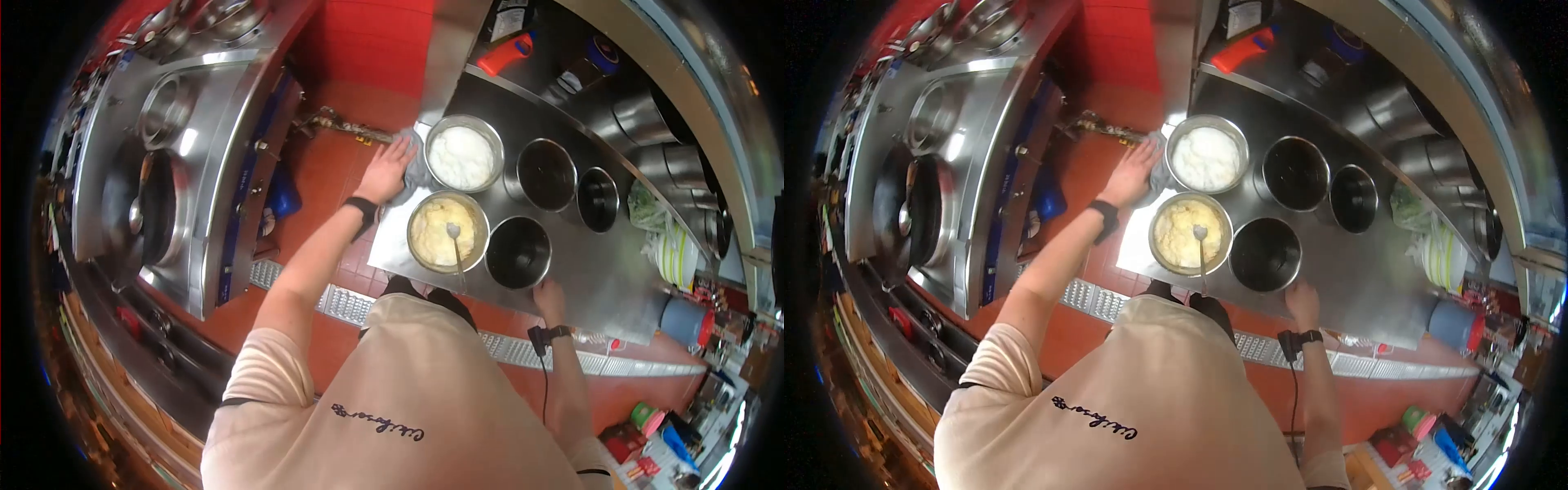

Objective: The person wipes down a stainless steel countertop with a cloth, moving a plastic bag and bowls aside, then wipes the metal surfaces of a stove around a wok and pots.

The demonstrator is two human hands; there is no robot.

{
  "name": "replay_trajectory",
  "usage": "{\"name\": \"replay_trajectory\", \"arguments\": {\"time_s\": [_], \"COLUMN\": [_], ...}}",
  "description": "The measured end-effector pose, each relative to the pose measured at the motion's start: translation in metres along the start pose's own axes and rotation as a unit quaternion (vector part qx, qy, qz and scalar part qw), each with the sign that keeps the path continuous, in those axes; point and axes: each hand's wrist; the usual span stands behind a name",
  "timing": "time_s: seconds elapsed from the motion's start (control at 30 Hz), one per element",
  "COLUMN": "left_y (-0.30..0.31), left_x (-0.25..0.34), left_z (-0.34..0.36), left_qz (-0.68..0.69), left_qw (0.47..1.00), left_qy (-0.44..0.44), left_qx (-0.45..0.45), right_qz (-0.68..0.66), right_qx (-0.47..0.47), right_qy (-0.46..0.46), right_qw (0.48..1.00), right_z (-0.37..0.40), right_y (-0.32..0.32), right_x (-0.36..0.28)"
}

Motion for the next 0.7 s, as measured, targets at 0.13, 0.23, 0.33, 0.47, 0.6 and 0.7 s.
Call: {"name": "replay_trajectory", "arguments": {"time_s": [0.13, 0.23, 0.33, 0.47, 0.6, 0.7], "left_y": [0.011, 0.022, 0.020, 0.007, 0.010, -0.006], "left_x": [-0.019, -0.022, -0.025, -0.025, 0.008, 0.022], "left_z": [-0.036, -0.040, -0.040, -0.029, 0.031, 0.077], "left_qz": [-0.002, -0.014, 0.016, 0.042, 0.031, 0.008], "left_qw": [0.998, 0.996, 0.996, 0.995, 0.998, 1.000], "left_qy": [-0.042, -0.056, -0.074, -0.086, -0.051, -0.026], "left_qx": [-0.042, -0.070, -0.056, -0.019, -0.027, -0.010], "right_qz": [-0.006, 0.015, 0.039, 0.053, 0.053, 0.061], "right_qx": [0.004, -0.001, 0.009, 0.017, 0.018, -0.048], "right_qy": [-0.024, -0.038, -0.056, -0.035, -0.003, 0.015], "right_qw": [1.000, 0.999, 0.998, 0.998, 0.998, 0.997], "right_z": [0.003, 0.005, 0.012, 0.007, 0.003, 0.001], "right_y": [-0.001, -0.001, 0.001, -0.010, -0.012, 0.001], "right_x": [-0.006, -0.007, -0.018, -0.006, 0.004, -0.002]}}
Point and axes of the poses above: each hand's wrist, its own z-axis away from the middle knuckle, its own y-axis out of the back of the hand, x = y × z, and after that the axes turned 9 degrees about -x, right-handed
